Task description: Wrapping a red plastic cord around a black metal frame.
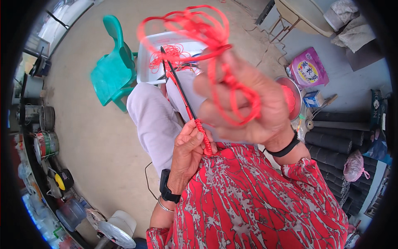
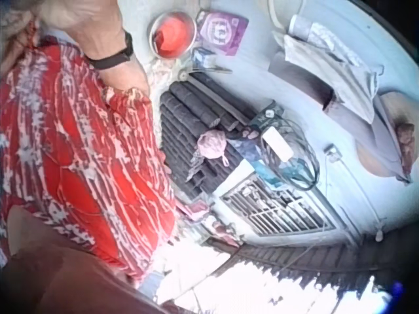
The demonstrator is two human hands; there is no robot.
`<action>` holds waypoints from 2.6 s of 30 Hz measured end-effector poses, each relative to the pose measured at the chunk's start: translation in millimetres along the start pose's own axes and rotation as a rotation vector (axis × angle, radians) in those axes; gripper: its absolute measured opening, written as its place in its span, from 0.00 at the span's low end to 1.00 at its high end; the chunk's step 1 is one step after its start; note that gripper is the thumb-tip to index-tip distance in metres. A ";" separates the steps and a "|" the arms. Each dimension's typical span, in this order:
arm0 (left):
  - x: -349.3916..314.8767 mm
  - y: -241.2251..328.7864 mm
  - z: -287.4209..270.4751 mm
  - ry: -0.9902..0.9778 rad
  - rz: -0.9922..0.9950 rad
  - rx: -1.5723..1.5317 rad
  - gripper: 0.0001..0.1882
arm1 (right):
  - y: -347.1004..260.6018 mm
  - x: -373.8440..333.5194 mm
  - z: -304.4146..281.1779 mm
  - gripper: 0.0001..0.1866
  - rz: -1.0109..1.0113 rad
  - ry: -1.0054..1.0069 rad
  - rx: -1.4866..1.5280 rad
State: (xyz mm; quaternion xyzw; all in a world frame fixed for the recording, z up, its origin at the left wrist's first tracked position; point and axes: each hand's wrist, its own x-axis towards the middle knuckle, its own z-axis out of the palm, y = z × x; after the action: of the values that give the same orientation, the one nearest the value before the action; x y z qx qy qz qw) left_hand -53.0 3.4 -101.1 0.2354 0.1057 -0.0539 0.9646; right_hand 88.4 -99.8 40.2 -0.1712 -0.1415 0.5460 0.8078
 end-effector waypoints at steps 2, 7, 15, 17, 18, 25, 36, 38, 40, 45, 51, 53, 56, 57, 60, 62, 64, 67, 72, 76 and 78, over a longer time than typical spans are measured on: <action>-10.5 -9.3 1.3 0.212 0.036 -0.019 0.21 | 12.9 6.7 3.5 0.13 0.082 -0.081 0.055; -18.7 3.7 17.3 0.148 0.014 0.010 0.25 | 83.3 10.8 28.7 0.15 0.360 -0.122 0.089; -2.7 -2.5 5.7 0.073 0.005 -0.007 0.20 | 116.9 18.2 12.5 0.16 0.290 -0.206 -0.161; -4.0 -2.3 8.0 0.173 -0.006 0.052 0.21 | 121.4 18.1 14.1 0.16 0.217 -0.225 -0.292; -2.2 -3.9 7.5 0.167 -0.014 0.052 0.21 | 120.4 17.3 14.2 0.16 0.195 -0.234 -0.288; -11.7 5.7 15.6 0.188 -0.047 0.078 0.18 | 119.2 26.6 18.2 0.16 0.101 -0.301 -0.310; -20.9 0.9 20.0 0.347 -0.020 0.213 0.19 | 120.4 35.2 24.0 0.17 0.343 -0.303 -0.038; -18.0 -4.6 15.4 0.342 -0.046 0.221 0.20 | 121.3 34.6 16.7 0.17 0.394 -0.275 -0.003; -17.2 -3.3 14.3 0.304 -0.033 0.204 0.21 | 129.8 30.1 14.9 0.17 0.348 -0.268 -0.047; -27.4 -3.0 26.8 0.377 0.097 0.206 0.23 | 140.9 21.3 15.1 0.15 0.406 -0.277 -0.033; -24.7 -6.0 30.3 0.567 0.335 0.633 0.19 | 143.2 20.9 9.2 0.14 0.438 -0.243 -0.107; -29.4 0.5 28.8 0.560 0.252 0.693 0.16 | 145.4 22.9 8.6 0.14 0.392 -0.265 -0.145; -29.0 4.9 25.6 0.555 0.216 0.591 0.15 | 142.0 27.2 4.8 0.13 0.367 -0.218 -0.140; -27.0 4.5 24.7 0.550 0.210 0.589 0.15 | 138.1 29.0 3.1 0.13 0.365 -0.210 -0.141; -24.5 4.8 25.7 0.582 0.192 0.496 0.13 | 117.5 33.9 6.1 0.13 0.306 -0.205 -0.282; -21.5 -2.3 17.2 0.488 0.308 0.309 0.13 | 94.4 35.9 1.6 0.14 0.127 -0.220 -0.834; -18.7 -4.6 16.5 0.508 0.329 0.369 0.13 | 77.0 44.9 -19.8 0.16 -0.070 -0.054 -0.693; -16.0 2.7 25.0 0.626 0.316 0.426 0.13 | 14.9 53.1 -62.1 0.13 -0.253 0.197 -1.150; -13.4 10.2 22.3 0.613 0.216 0.325 0.14 | -41.7 23.8 -113.0 0.14 -0.204 0.457 -1.072; -12.3 9.7 12.6 0.602 0.176 0.322 0.15 | -52.2 9.1 -137.8 0.11 -0.193 0.634 -0.507; -8.3 8.3 9.1 0.601 0.168 0.345 0.15 | -65.8 -1.6 -157.0 0.12 -0.195 0.523 -0.341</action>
State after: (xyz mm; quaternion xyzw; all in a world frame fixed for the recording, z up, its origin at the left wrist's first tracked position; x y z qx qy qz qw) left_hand -58.2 6.9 -87.6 0.4081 0.3544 0.0801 0.8375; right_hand 207.9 -143.2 -73.1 -0.4239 -0.0345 0.3721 0.8250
